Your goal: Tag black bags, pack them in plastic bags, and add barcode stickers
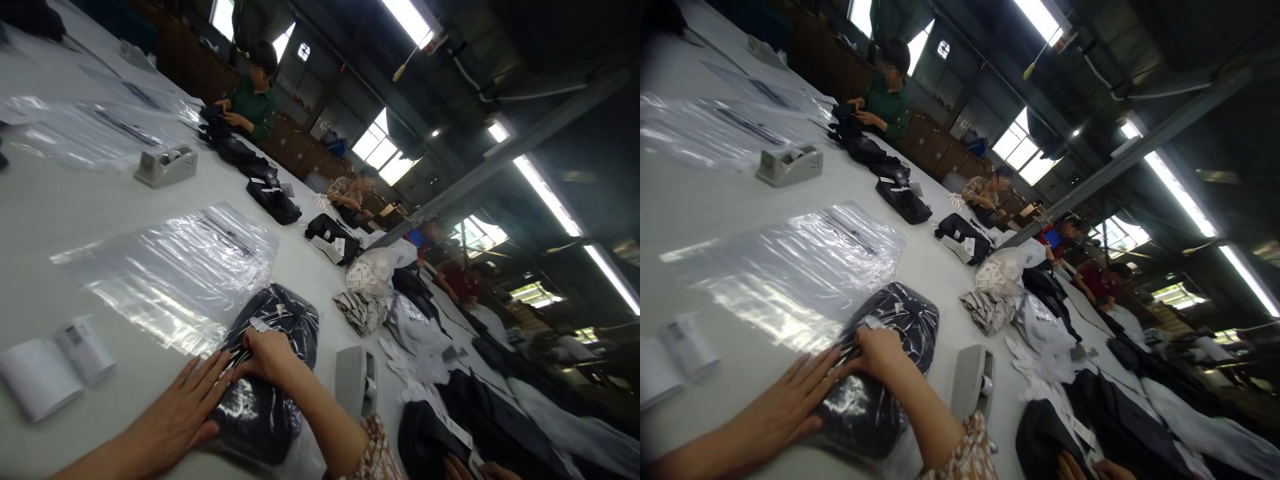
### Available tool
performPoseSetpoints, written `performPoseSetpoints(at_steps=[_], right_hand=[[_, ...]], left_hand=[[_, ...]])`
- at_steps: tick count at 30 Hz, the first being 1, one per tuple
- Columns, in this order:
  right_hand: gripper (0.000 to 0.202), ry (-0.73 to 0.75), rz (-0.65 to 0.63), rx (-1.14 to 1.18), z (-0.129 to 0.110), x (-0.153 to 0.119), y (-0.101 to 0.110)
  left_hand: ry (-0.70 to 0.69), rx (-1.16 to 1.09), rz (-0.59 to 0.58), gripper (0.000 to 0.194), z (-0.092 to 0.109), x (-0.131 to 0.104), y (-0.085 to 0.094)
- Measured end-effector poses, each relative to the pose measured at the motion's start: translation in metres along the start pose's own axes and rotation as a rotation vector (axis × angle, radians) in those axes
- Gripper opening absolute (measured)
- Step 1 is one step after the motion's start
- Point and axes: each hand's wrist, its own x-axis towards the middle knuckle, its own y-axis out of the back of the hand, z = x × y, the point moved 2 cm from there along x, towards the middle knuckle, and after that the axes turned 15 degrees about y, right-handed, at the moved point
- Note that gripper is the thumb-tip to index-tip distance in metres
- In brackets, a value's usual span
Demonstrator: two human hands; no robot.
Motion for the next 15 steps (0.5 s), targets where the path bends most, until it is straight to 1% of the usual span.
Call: performPoseSetpoints(at_steps=[1, 3, 5, 7, 10, 11, 12, 13, 15], right_hand=[[0.042, -0.050, 0.044, 0.016, 0.003, -0.003, 0.003], [0.033, -0.141, 0.131, 0.033, 0.004, -0.014, 0.006], [0.033, -0.194, 0.196, 0.019, -0.006, -0.028, 0.002], [0.038, -0.179, 0.278, 0.022, -0.023, -0.042, -0.013], [0.055, -0.084, 0.376, 0.096, -0.043, -0.057, -0.042], [0.057, -0.076, 0.405, 0.138, -0.044, -0.062, -0.050], [0.055, -0.109, 0.447, 0.180, -0.043, -0.068, -0.058], [0.052, -0.186, 0.519, 0.212, -0.038, -0.075, -0.064], [0.050, -0.449, 0.705, 0.251, -0.027, -0.094, -0.078]], left_hand=[[0.001, 0.015, 0.006, 0.076, 0.000, -0.002, -0.001], [-0.009, 0.032, -0.001, 0.076, 0.000, -0.004, -0.003], [-0.017, 0.033, -0.003, 0.077, -0.002, -0.005, -0.005], [-0.028, 0.006, 0.010, 0.078, -0.006, -0.008, -0.009], [-0.031, -0.121, -0.028, 0.081, -0.015, -0.013, -0.020], [0.005, -0.197, -0.040, 0.082, -0.019, -0.014, -0.023], [0.085, -0.287, -0.061, 0.081, -0.023, -0.013, -0.024], [0.215, -0.388, -0.089, 0.080, -0.028, -0.011, -0.024], [0.525, -0.583, -0.151, 0.081, -0.033, -0.005, -0.018]])
